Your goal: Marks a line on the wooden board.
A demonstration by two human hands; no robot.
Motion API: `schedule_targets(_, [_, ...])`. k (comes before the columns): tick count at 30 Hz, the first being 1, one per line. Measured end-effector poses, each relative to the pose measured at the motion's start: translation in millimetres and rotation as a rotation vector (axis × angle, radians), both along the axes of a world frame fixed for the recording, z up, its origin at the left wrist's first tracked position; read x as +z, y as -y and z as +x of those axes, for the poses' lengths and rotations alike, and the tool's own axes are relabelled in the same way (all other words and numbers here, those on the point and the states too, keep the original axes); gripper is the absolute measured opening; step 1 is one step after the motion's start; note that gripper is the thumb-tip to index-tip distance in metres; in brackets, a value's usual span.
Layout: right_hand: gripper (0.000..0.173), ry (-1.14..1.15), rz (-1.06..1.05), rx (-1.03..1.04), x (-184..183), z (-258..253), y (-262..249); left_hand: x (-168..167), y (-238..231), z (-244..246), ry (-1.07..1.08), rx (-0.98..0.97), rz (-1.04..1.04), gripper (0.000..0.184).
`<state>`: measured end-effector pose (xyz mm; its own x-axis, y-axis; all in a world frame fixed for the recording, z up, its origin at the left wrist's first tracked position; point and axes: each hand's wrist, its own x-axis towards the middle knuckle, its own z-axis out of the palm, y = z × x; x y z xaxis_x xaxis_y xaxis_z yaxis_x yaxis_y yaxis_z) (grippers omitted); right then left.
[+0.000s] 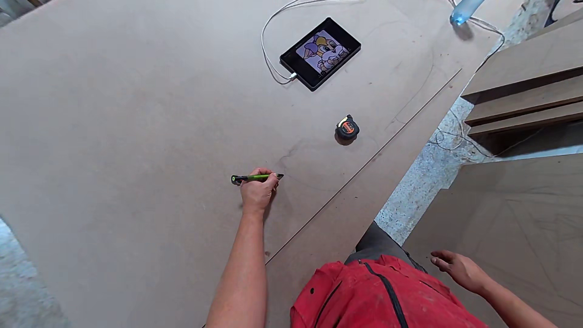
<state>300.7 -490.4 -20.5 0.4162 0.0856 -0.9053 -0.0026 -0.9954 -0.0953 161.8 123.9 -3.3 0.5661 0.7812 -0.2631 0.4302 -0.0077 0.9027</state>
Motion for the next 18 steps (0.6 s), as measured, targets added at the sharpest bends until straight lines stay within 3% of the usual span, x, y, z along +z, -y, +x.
schedule_targets(18, [0.048,0.012,0.007,0.022,8,2,-8,2,0,-28,-0.006,0.051,-0.002,0.006])
